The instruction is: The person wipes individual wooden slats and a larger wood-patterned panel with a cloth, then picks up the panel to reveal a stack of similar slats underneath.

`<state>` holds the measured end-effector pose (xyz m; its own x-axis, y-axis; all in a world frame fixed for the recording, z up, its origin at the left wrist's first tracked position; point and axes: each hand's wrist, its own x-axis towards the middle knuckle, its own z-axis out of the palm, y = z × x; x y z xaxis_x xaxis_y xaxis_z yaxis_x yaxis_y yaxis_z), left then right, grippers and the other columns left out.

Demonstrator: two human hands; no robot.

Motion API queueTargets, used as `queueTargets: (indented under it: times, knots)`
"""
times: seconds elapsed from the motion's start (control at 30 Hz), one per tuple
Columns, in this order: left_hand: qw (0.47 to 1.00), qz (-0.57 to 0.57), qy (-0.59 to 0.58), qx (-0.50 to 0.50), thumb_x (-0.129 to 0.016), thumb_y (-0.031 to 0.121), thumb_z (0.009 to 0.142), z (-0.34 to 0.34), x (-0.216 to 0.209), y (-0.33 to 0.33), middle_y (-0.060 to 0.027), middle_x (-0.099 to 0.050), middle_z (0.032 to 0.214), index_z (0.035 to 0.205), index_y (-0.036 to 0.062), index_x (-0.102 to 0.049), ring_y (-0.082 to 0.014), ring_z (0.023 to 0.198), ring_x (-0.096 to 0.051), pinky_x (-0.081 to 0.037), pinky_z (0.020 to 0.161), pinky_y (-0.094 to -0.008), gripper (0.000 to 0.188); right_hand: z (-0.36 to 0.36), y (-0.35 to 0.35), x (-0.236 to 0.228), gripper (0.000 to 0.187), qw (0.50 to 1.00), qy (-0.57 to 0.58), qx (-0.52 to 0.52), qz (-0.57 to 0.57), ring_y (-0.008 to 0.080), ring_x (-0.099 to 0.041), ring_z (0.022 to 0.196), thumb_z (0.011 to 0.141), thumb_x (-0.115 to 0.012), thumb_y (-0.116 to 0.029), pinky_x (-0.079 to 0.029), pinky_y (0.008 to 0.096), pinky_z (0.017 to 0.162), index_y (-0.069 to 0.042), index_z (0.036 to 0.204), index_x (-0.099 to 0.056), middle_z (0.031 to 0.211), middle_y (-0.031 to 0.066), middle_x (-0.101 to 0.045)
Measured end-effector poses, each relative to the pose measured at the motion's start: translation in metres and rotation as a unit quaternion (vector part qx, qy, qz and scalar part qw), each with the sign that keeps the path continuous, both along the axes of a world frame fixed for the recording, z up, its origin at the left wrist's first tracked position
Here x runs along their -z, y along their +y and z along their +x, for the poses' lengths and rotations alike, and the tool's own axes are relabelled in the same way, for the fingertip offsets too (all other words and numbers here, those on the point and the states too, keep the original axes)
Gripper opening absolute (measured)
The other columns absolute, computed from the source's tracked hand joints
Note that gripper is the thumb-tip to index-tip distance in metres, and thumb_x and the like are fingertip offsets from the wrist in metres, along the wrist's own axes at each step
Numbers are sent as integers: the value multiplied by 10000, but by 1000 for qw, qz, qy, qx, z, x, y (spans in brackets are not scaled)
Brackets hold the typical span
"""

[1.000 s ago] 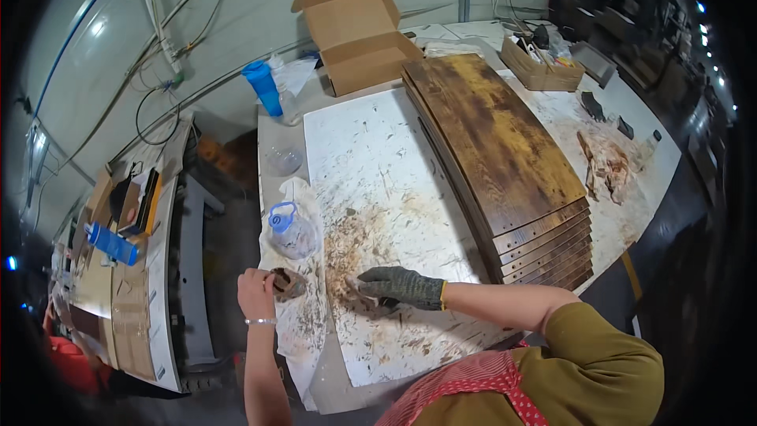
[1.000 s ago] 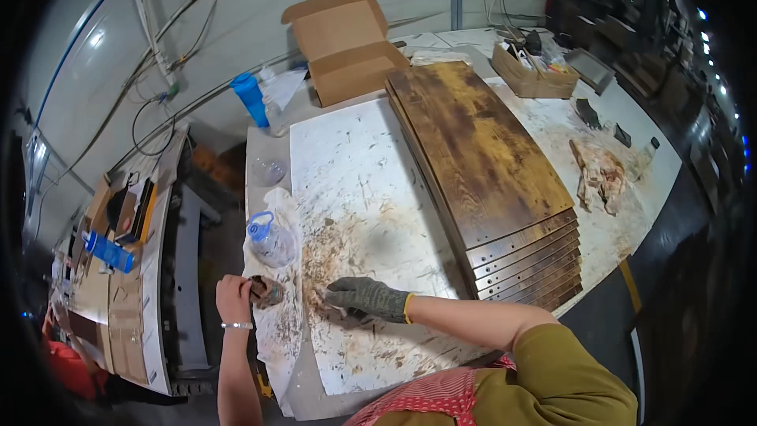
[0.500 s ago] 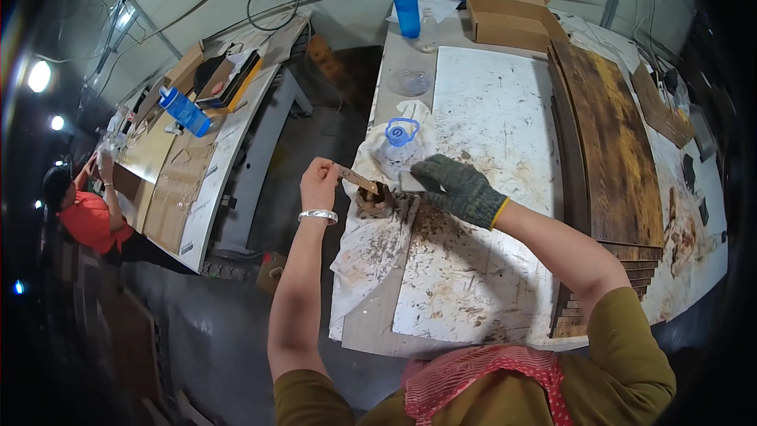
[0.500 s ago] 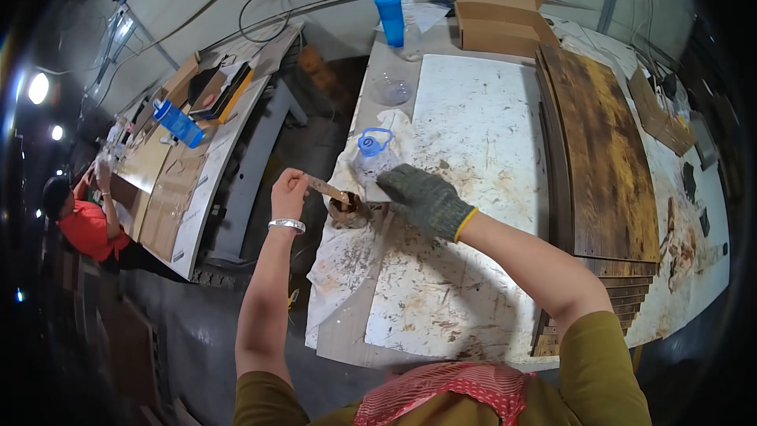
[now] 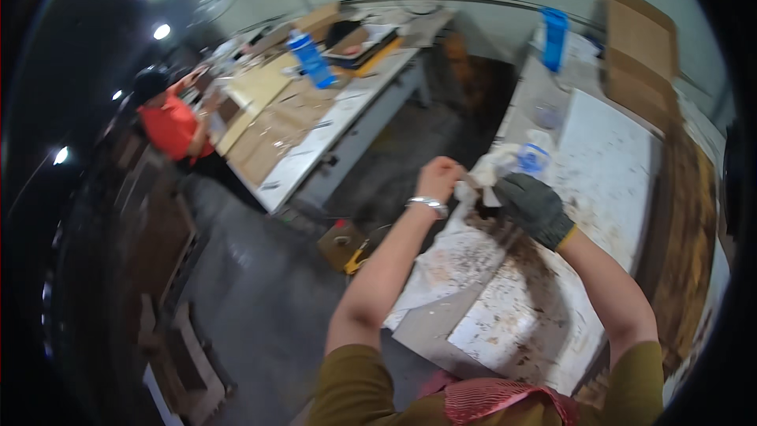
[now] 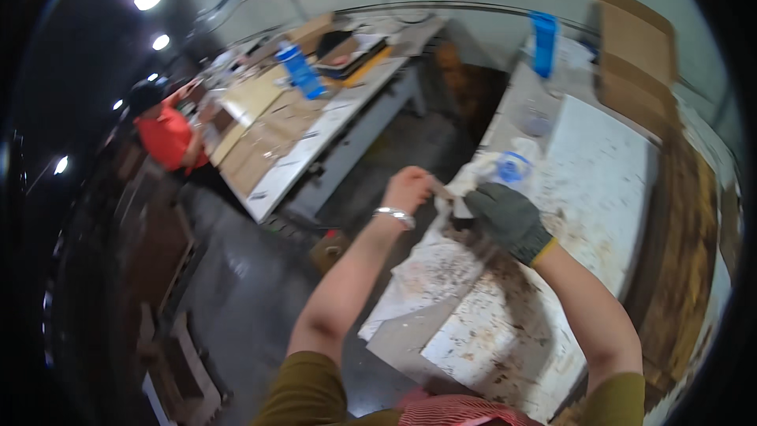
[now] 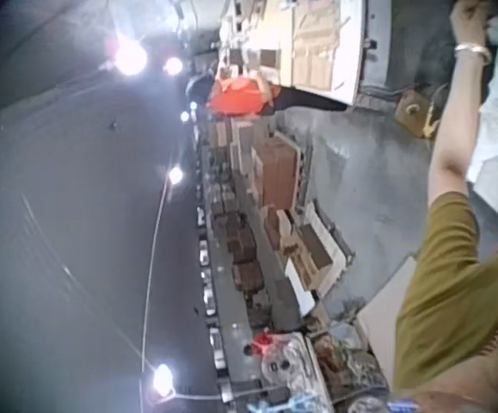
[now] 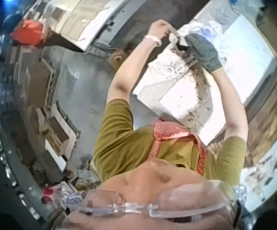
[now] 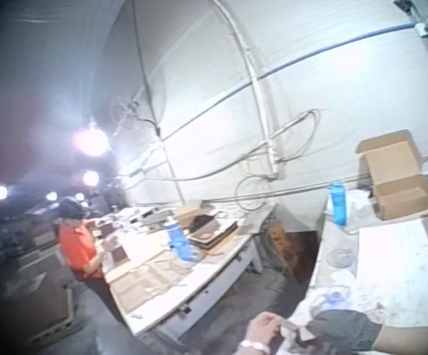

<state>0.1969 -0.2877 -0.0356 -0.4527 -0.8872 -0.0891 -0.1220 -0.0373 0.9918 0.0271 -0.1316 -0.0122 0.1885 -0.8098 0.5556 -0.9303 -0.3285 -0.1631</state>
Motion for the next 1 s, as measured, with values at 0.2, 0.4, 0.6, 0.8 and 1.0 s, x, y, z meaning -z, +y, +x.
queueTargets:
  times: [0.2, 0.4, 0.6, 0.8, 1.0]
  knots:
    - [998, -57, 3, 4, -626, 101, 842, 4, 2, 2, -48, -632, 718, 853, 10, -595, -90, 590, -571, -453, 523, -222, 97, -11, 16, 2, 401, 989, -29, 52, 138, 297, -594, 908, 814, -608, -177, -504, 386, 750, -37, 1183, -542, 1047, 159, -589]
    - [975, 105, 169, -101, -586, 58, 868, 25, 13, 8, -88, -621, 793, 898, 6, -572, -153, 690, -618, -531, 624, -253, 62, 12, 29, 13, 378, 549, -784, -45, 286, 156, -611, 822, 917, -549, -265, -527, 294, 737, -35, 1216, -514, 1027, 76, -616]
    - [913, 248, 303, -115, -611, 55, 870, 23, 23, 43, -82, -618, 877, 906, 22, -554, -173, 797, -621, -536, 743, -266, 76, 33, 25, 22, 279, 317, -918, -4, 239, 207, -623, 951, 929, -544, -234, -547, 354, 784, -61, 1148, -557, 1107, 90, -615]
    - [895, 283, 317, -135, -619, 26, 859, 9, 52, 68, -68, -609, 880, 868, 27, -543, -165, 800, -615, -542, 733, -261, 76, 33, 30, 25, 267, 259, -938, -56, 224, 213, -610, 995, 948, -505, -178, -524, 346, 849, -39, 1173, -546, 1120, 95, -611]
    - [922, 201, 307, -125, -602, 44, 845, 8, 111, 79, -86, -597, 775, 805, 44, -575, -182, 753, -596, -513, 687, -317, 48, 41, 29, 41, 328, 501, -840, -66, 199, 207, -611, 970, 937, -509, -215, -531, 331, 814, -22, 1202, -528, 1113, 102, -607]
